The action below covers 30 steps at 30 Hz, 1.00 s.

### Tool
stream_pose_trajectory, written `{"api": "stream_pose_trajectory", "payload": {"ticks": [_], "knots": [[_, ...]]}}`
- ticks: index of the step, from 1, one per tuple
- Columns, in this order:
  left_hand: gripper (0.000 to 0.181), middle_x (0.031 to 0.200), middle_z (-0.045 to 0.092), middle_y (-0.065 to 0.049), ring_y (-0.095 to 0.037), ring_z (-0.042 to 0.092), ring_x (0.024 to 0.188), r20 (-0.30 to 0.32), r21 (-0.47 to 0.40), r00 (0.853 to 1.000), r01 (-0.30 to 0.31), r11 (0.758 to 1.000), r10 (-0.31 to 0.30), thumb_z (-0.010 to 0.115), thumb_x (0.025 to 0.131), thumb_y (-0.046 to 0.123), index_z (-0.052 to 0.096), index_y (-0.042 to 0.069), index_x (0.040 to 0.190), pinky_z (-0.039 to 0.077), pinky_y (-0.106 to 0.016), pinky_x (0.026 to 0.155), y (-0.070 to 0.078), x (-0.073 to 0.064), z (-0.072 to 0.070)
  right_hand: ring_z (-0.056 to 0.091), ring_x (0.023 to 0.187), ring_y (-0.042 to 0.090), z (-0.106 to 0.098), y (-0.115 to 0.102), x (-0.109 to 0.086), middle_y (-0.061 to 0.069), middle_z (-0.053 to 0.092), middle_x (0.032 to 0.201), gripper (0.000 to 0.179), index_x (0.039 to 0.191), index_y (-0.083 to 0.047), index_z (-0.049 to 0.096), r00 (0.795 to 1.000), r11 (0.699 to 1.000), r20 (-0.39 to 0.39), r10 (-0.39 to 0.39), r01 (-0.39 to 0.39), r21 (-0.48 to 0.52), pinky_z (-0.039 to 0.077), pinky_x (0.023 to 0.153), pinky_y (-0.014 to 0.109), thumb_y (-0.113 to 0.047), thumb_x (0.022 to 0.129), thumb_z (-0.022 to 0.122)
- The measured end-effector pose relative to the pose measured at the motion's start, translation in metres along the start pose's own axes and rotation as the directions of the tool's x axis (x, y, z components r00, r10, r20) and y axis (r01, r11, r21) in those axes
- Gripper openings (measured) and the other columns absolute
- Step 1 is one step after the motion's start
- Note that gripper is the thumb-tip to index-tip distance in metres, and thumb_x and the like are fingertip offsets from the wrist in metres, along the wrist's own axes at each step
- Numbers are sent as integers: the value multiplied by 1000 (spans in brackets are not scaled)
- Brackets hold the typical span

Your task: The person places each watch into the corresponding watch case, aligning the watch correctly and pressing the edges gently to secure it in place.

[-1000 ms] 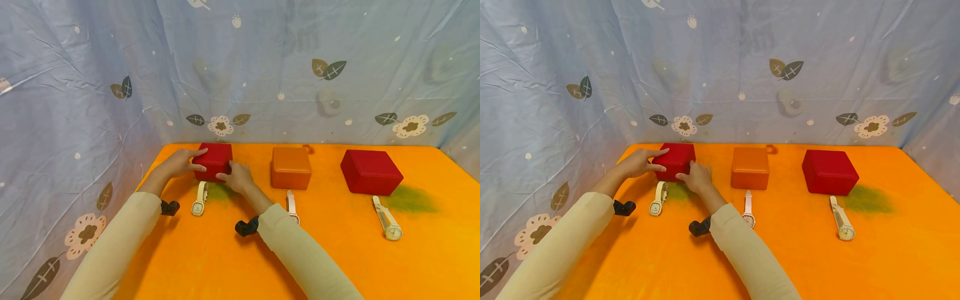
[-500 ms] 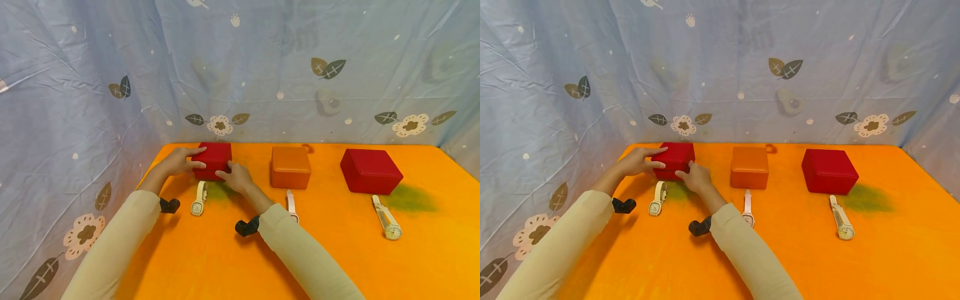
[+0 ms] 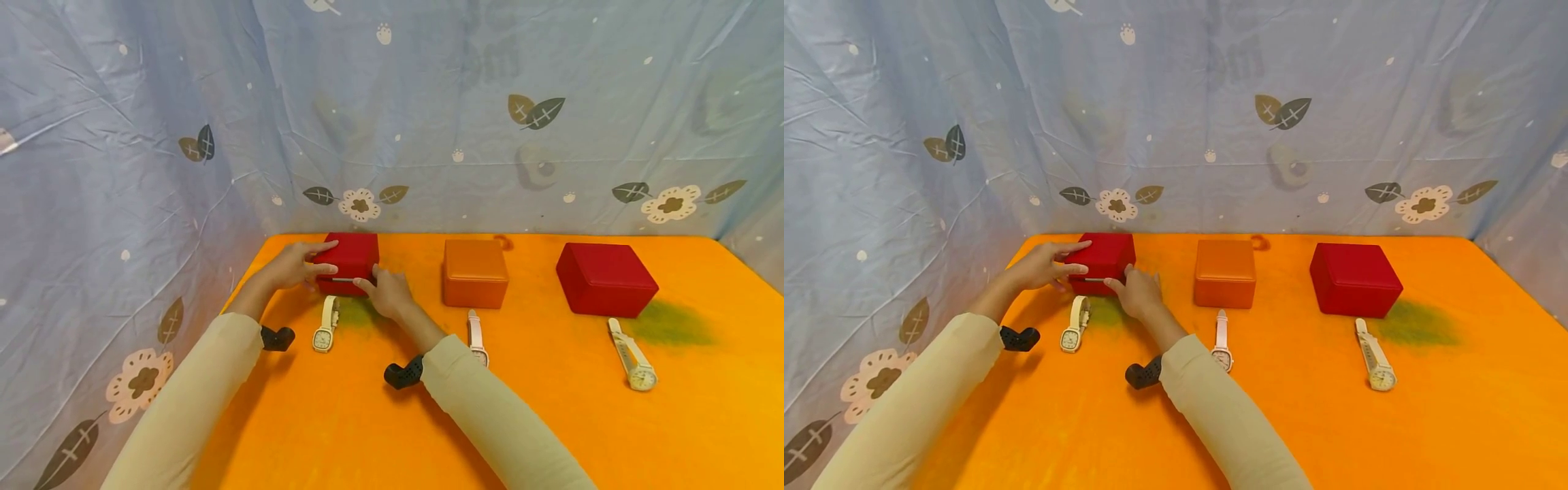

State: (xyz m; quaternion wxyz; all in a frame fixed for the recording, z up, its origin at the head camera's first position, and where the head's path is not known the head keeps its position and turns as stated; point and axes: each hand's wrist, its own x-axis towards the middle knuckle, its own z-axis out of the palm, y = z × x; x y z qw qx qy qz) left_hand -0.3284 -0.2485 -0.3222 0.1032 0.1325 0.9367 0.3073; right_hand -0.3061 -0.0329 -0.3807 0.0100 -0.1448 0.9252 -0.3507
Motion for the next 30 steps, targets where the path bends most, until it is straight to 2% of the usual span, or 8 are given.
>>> {"api": "stream_pose_trajectory", "payload": {"ticks": [5,8,12,15,17,20,26,30], "knots": [[71,110,66,-25,-24,70,66,2,-20,1000,17,1000,-17,65,89,41,32,30,151,59,-35,68,-2,-1,2,61,110,36,2,1,0,9,65,86,45,105,-6,60,1000,999,-8,-9,9,-38,25,115,55,-48,97,48],[73,113,66,-24,-24,70,69,5,-11,1000,8,1000,-8,66,89,40,30,32,152,59,-36,69,-3,-2,3,60,113,36,1,0,0,10,66,89,49,112,-4,61,1000,998,-1,-5,4,-68,25,115,55,-49,97,47],[80,130,58,-23,-30,70,95,0,18,999,-42,999,42,73,87,25,29,28,153,59,-35,73,-3,-4,4,57,119,36,1,-1,-1,14,69,108,60,130,-1,56,1000,996,9,7,-6,-90,26,115,52,-49,97,46],[85,141,50,-22,-36,62,114,-6,23,999,-54,998,54,75,83,10,29,27,153,59,-34,74,-4,-5,4,60,110,36,1,-2,-2,14,68,98,56,121,0,60,1000,995,8,-4,5,-103,34,109,48,-49,97,45],[86,143,47,-22,-37,61,115,-10,13,999,-39,999,39,74,83,5,29,27,153,59,-34,73,-6,-5,5,62,98,34,0,-2,-3,10,61,80,50,105,-3,61,1000,994,7,-12,13,-107,38,102,46,-50,97,45],[86,144,47,-23,-37,61,116,-21,24,999,-27,999,27,74,82,4,30,28,152,59,-32,71,-7,-3,7,59,84,32,-1,-1,-3,5,47,67,45,88,-7,54,1000,994,5,-20,21,-107,39,90,42,-50,97,47],[101,143,48,-25,-38,60,118,-67,59,998,-11,998,15,77,81,7,13,27,156,59,-35,77,-7,-3,7,55,77,29,-3,-1,-3,2,42,65,44,84,-8,52,1000,993,-3,-25,24,-114,37,83,38,-50,96,48],[110,137,52,-29,-34,68,103,-74,25,995,65,998,-63,77,81,9,-1,22,157,57,-37,85,-7,-3,8,54,74,27,-4,-2,-3,2,41,64,44,84,-8,52,1000,992,-1,-30,30,-119,36,80,36,-50,96,49]]}}
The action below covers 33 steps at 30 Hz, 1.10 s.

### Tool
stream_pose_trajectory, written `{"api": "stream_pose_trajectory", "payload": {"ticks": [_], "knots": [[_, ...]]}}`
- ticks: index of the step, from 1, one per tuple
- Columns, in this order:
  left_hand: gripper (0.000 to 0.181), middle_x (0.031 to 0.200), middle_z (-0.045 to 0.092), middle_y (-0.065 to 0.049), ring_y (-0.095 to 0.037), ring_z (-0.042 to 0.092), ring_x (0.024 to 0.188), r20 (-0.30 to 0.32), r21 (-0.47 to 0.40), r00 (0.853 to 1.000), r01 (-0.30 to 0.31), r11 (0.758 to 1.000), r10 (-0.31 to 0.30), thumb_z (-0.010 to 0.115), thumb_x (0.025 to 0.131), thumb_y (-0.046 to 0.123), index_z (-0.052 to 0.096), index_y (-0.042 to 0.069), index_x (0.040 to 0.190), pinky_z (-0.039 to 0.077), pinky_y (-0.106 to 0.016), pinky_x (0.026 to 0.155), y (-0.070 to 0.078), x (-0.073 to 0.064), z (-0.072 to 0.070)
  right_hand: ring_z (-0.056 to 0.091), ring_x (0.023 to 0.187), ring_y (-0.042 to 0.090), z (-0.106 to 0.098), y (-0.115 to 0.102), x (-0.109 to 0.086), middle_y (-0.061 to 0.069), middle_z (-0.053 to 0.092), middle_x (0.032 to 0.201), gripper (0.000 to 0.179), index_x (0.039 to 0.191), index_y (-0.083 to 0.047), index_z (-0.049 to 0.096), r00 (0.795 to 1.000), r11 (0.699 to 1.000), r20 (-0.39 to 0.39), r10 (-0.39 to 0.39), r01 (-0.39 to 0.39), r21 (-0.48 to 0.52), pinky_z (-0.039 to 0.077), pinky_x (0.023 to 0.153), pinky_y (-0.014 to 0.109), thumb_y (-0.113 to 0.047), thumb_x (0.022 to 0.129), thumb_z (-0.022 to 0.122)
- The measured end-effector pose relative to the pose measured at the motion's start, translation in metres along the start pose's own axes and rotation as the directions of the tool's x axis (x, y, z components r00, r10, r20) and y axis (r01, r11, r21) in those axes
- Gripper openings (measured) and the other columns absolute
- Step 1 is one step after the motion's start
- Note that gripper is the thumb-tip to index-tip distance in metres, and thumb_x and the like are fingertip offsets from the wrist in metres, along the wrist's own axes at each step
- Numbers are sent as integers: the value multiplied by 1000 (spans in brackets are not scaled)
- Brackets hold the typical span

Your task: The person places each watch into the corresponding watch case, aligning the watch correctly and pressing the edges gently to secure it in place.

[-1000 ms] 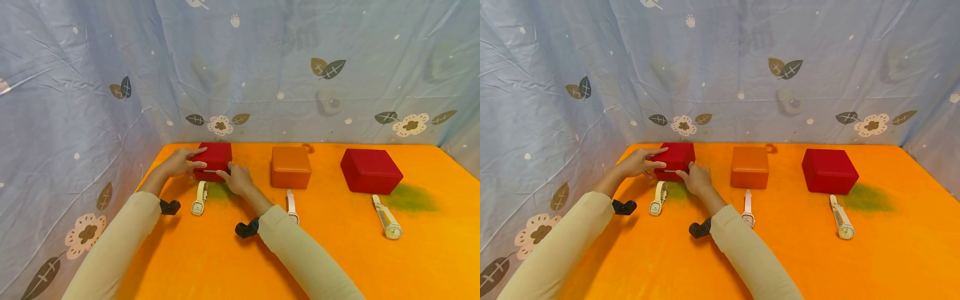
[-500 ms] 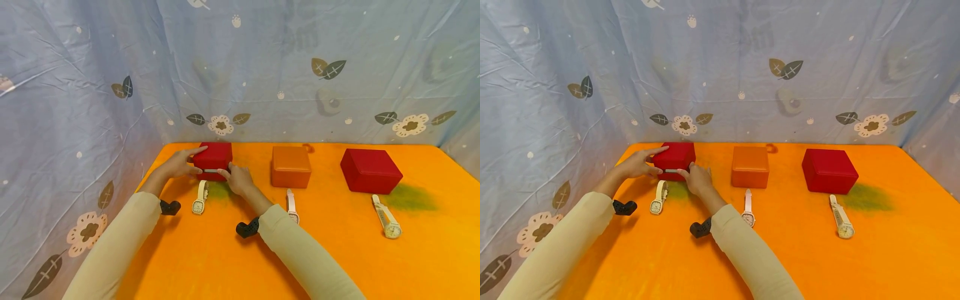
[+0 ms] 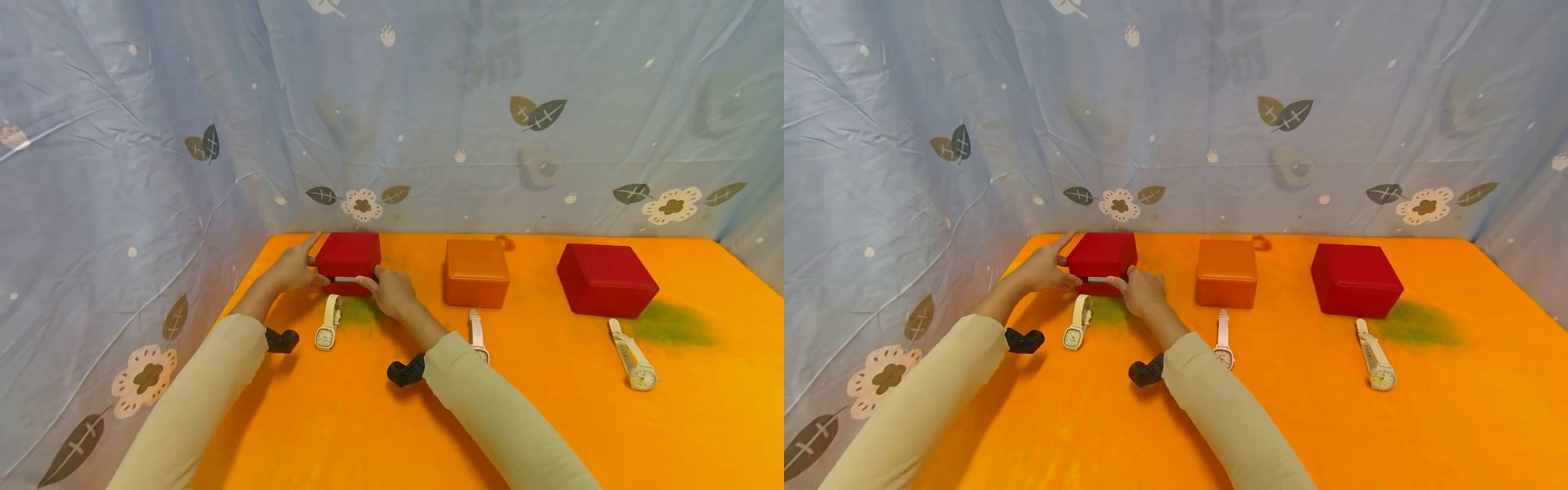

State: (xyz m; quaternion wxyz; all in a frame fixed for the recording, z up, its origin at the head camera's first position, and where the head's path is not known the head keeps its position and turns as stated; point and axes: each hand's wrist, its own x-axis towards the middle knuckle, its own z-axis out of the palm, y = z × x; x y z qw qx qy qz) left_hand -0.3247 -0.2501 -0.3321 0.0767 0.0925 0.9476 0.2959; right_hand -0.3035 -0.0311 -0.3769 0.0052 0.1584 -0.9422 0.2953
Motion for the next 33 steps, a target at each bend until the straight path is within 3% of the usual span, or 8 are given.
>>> {"api": "stream_pose_trajectory", "payload": {"ticks": [5,9,12,24,33], "knots": [[101,137,52,-27,-30,71,96,32,-127,996,89,988,-85,76,82,6,7,9,156,59,-34,78,0,1,2,51,68,25,-1,0,1,2,42,63,46,79,-9,52,1000,1000,0,9,-9,2,34,75,33,-52,96,48],[74,130,60,-23,-28,71,94,49,-156,993,117,981,-110,74,82,4,37,2,146,59,-33,74,3,3,2,51,64,23,-3,0,3,1,45,61,49,75,-10,52,1000,1000,2,20,-20,2,34,67,30,-54,96,47],[57,125,63,-23,-26,72,89,54,-149,992,118,982,-111,74,82,3,51,1,135,59,-33,75,5,3,1,52,62,23,-5,-1,4,1,46,59,50,73,-10,52,1000,1000,7,24,-24,3,35,63,29,-54,96,47],[57,131,58,-26,-30,73,90,71,-173,991,122,977,-111,74,82,4,50,-4,134,59,-35,76,2,4,1,41,49,19,-10,-5,12,0,38,50,63,54,-12,47,996,996,48,73,-76,46,33,53,27,-59,96,43],[59,137,54,-23,-32,72,91,77,-171,993,105,980,-93,74,82,2,50,-6,135,59,-34,73,2,6,0,44,53,21,-18,-6,20,2,39,54,68,56,-10,47,993,996,82,89,-90,6,36,56,28,-64,97,33]]}}
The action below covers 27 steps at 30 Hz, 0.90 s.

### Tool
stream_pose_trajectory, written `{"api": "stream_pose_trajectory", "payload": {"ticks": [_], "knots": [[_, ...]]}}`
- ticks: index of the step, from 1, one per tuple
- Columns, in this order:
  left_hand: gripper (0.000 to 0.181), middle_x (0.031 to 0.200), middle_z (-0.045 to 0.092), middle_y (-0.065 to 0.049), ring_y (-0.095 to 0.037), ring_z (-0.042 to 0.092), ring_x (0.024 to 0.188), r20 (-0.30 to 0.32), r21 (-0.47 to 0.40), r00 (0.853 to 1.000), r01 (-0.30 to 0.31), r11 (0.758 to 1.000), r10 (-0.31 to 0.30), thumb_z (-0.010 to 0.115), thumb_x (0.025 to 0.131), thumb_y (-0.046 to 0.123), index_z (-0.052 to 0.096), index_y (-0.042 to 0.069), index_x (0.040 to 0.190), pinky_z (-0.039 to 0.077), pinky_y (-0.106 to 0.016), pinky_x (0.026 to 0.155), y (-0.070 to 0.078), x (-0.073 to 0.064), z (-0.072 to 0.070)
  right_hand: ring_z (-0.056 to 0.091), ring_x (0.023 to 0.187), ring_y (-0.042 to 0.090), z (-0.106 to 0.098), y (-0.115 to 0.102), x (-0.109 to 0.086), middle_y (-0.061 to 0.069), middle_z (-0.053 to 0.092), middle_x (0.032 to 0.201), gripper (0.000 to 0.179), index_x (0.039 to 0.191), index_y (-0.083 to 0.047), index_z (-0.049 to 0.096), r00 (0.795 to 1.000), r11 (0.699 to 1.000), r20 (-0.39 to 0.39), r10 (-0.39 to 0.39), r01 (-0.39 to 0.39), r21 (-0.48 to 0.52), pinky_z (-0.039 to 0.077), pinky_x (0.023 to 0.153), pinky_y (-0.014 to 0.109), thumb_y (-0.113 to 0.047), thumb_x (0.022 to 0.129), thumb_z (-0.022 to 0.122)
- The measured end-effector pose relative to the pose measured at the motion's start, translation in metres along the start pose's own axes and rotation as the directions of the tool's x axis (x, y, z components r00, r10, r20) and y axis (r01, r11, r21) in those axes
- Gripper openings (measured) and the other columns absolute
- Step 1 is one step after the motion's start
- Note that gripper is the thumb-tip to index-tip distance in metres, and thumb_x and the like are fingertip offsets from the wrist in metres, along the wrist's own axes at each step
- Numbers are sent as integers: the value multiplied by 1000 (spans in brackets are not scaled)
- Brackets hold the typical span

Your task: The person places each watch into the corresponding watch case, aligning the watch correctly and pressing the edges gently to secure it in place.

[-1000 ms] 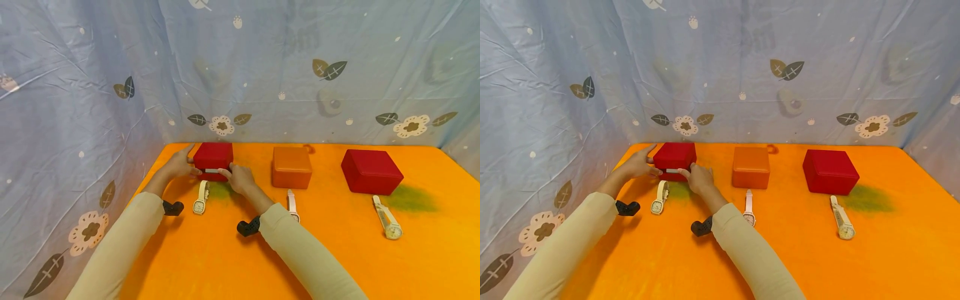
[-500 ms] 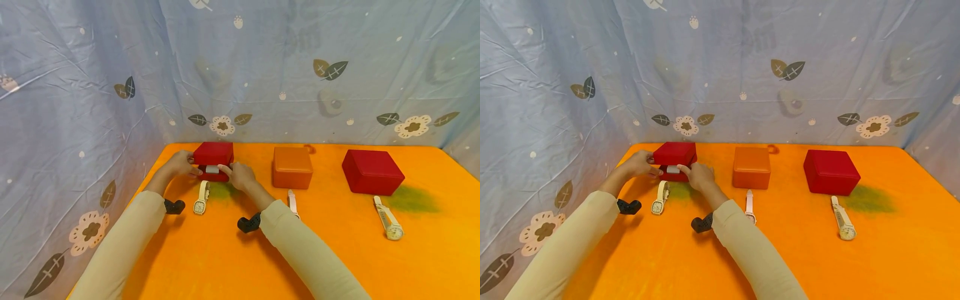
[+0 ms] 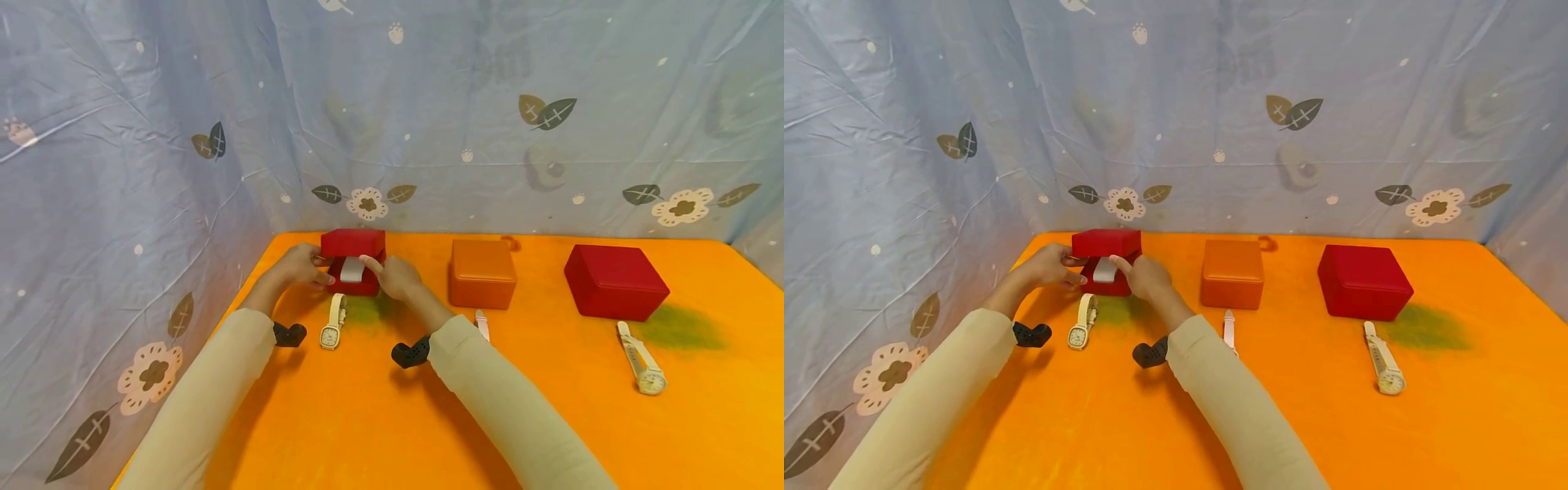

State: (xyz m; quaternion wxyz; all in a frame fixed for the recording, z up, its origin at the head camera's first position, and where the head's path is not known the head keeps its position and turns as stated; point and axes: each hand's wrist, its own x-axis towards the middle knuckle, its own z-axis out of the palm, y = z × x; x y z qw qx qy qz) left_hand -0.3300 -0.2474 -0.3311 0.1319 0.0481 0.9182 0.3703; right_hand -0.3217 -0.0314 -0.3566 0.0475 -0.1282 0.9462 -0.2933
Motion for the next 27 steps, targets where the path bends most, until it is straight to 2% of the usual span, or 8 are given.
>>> {"api": "stream_pose_trajectory", "payload": {"ticks": [6,10,13,18,24,27], "knots": [[61,139,52,-22,-33,70,100,9,15,1000,8,1000,-8,73,83,1,47,-7,138,59,-33,74,5,-1,-2,42,54,21,-6,-1,2,3,40,57,69,60,-9,51,1000,1000,20,3,-3,17,35,57,28,-64,97,30],[60,138,53,-22,-32,68,106,9,68,1000,-13,998,13,74,83,4,49,-6,137,59,-31,74,6,-2,-3,42,55,20,-6,-3,4,3,41,58,71,62,-9,52,1000,1000,25,4,-5,26,35,58,28,-66,96,28],[57,136,55,-23,-28,71,96,9,115,1000,-19,993,18,74,83,6,52,-5,135,59,-29,72,5,-2,-3,43,56,20,-5,-4,4,3,41,59,71,64,-8,54,1000,1000,29,7,-8,29,34,58,28,-66,96,27],[54,133,57,-24,-17,71,77,26,141,1000,-1,990,-3,74,83,6,55,-4,133,59,-28,71,7,-3,-3,43,58,21,-5,-6,4,4,42,63,71,72,-7,58,999,998,39,32,-33,50,34,59,28,-66,96,28],[57,136,55,-23,-22,70,86,45,127,999,3,992,-9,73,85,7,51,-4,136,59,-32,76,8,-3,-2,38,53,19,-7,-7,8,2,38,58,75,61,-9,52,996,996,51,77,-79,42,32,55,28,-70,95,23],[58,138,53,-24,-21,71,85,53,107,998,27,994,-33,72,85,6,49,-4,138,59,-33,78,9,-4,-3,42,56,20,-9,-6,8,3,40,60,77,63,-10,53,994,995,59,87,-90,51,34,59,29,-72,94,19]]}}
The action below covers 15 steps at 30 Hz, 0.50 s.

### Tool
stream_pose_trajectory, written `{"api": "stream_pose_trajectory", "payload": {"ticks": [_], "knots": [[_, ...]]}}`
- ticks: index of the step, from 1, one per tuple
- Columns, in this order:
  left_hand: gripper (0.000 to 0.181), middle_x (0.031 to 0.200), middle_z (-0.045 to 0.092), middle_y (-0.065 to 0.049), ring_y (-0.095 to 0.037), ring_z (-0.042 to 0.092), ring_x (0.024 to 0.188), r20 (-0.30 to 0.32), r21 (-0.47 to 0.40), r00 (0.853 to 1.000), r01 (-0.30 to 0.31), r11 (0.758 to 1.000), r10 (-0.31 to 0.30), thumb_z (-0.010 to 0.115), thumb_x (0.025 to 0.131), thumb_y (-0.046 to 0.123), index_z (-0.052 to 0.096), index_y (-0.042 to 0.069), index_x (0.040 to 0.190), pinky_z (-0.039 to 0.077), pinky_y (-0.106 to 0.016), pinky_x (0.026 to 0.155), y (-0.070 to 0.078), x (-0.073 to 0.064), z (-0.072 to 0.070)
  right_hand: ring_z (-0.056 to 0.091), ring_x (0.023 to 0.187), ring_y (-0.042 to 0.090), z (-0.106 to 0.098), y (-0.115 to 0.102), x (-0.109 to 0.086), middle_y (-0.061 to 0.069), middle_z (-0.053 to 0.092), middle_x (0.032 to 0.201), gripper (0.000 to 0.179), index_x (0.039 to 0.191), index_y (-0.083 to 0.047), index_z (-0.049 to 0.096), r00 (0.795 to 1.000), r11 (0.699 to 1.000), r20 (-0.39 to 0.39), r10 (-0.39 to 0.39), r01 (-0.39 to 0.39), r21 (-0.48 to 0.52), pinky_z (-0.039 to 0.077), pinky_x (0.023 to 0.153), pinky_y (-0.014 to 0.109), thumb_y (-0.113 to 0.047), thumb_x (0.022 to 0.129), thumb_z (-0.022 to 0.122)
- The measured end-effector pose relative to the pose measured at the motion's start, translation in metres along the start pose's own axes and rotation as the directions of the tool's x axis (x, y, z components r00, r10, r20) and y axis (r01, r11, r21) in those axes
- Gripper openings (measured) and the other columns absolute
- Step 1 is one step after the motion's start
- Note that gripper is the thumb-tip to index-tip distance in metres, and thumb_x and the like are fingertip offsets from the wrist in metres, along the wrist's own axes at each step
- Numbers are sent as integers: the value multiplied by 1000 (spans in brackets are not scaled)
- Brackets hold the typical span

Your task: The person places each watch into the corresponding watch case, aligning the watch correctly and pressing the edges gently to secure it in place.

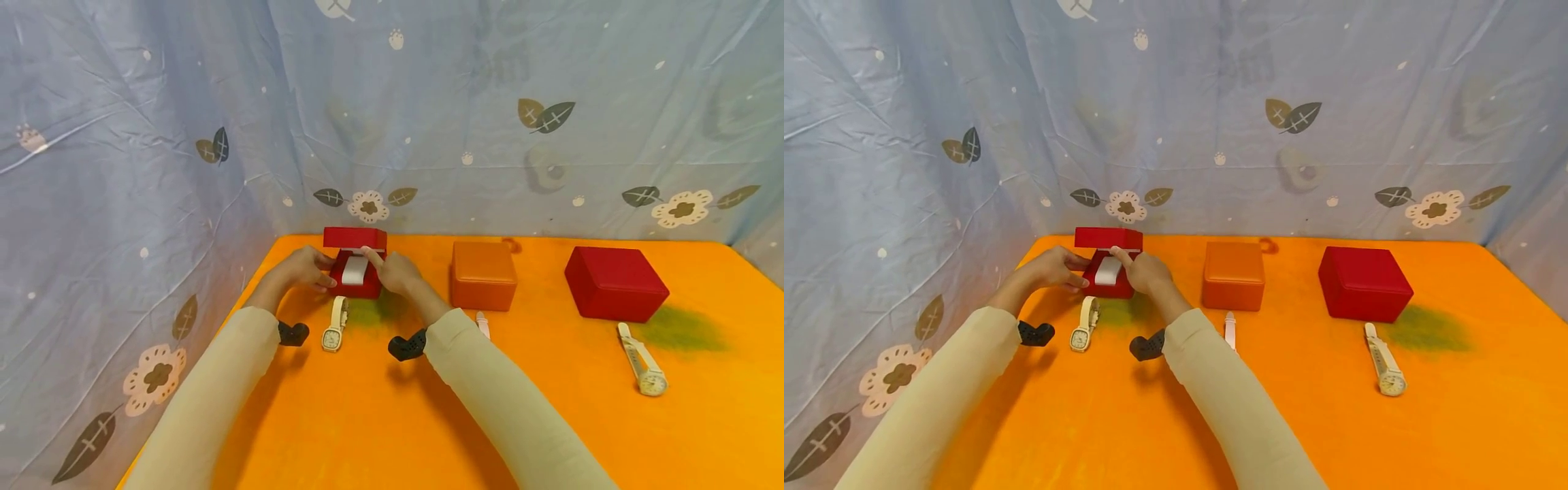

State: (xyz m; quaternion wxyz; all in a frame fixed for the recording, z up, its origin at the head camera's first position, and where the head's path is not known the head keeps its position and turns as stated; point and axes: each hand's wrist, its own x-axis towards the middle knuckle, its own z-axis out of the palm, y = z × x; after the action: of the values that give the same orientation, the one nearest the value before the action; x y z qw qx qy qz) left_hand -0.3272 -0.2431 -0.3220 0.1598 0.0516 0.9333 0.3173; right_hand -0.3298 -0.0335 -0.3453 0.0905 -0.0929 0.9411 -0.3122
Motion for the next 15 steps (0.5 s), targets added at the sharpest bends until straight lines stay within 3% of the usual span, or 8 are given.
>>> {"api": "stream_pose_trajectory", "payload": {"ticks": [5,8,10,12,15], "knots": [[58,140,50,-26,-18,70,82,36,-44,999,30,999,-29,70,86,3,47,-4,139,58,-31,78,5,-1,0,57,84,29,-5,2,0,12,57,82,85,86,-2,66,999,997,-40,33,-30,70,42,79,35,-67,97,12],[59,140,49,-28,-22,70,86,51,-53,998,36,998,-33,69,86,1,45,-5,140,58,-31,78,8,-1,-1,58,100,31,-7,4,0,16,63,105,88,107,2,67,998,995,-47,45,-40,95,43,90,37,-64,98,10],[59,140,49,-28,-25,70,89,54,-51,998,44,998,-41,69,86,0,45,-5,140,58,-31,78,9,-1,-1,57,103,32,-8,4,0,16,62,110,89,113,2,66,998,993,-34,48,-44,111,43,90,37,-66,98,10],[58,140,49,-28,-26,70,93,55,-45,997,50,998,-47,68,87,0,45,-5,140,58,-30,77,9,-1,-2,56,98,31,-7,4,0,15,61,104,88,111,2,66,998,992,-28,52,-49,119,43,84,35,-67,97,12],[58,140,49,-27,-28,69,96,58,-45,997,63,997,-60,68,87,1,46,-4,140,58,-29,77,9,-1,-3,54,80,27,-5,2,0,10,53,81,76,89,-1,65,998,992,-15,56,-54,115,39,70,31,-65,98,24]]}}
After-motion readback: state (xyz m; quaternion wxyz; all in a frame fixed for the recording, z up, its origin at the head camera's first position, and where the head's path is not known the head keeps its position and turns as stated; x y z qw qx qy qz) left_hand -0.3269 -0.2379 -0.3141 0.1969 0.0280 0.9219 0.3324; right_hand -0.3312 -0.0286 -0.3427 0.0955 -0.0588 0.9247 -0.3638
